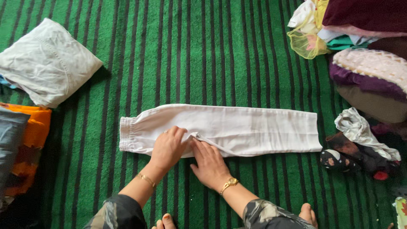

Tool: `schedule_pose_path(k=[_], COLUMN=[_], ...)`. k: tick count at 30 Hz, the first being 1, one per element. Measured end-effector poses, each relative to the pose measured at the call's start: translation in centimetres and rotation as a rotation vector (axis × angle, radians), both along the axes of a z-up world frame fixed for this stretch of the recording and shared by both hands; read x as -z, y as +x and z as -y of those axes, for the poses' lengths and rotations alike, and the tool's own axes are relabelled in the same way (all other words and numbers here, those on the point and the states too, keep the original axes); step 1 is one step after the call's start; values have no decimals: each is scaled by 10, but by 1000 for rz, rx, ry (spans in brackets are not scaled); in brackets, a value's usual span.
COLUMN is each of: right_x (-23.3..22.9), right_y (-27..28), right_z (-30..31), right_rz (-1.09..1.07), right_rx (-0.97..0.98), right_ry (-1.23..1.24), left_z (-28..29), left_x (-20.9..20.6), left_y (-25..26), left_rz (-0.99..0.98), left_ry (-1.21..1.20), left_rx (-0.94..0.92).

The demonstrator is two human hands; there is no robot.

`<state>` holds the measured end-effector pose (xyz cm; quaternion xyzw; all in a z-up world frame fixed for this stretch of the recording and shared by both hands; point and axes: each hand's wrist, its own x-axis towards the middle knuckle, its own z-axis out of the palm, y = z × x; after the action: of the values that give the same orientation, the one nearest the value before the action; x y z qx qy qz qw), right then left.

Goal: The person folds white trousers and a white shirt by hand while sitting on a rug, then places the folded items onto a pile of other clothes.

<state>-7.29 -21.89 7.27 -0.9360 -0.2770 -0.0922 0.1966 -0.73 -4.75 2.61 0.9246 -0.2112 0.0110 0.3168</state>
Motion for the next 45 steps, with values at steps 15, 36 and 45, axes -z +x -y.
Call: schedule_pose_path(k=[15,36,45], right_x=[49,-53,-24], right_y=[16,77,44], right_z=[306,85,-38], right_rz=[55,-406,-490], right_rx=[970,783,190], right_ry=[-271,306,360], left_z=[29,35,-89], left_x=[-21,24,51], left_y=[-52,-37,3], left_rz=[-18,-399,-1292], left_ry=[230,-528,-1507], left_rx=[279,37,-360])
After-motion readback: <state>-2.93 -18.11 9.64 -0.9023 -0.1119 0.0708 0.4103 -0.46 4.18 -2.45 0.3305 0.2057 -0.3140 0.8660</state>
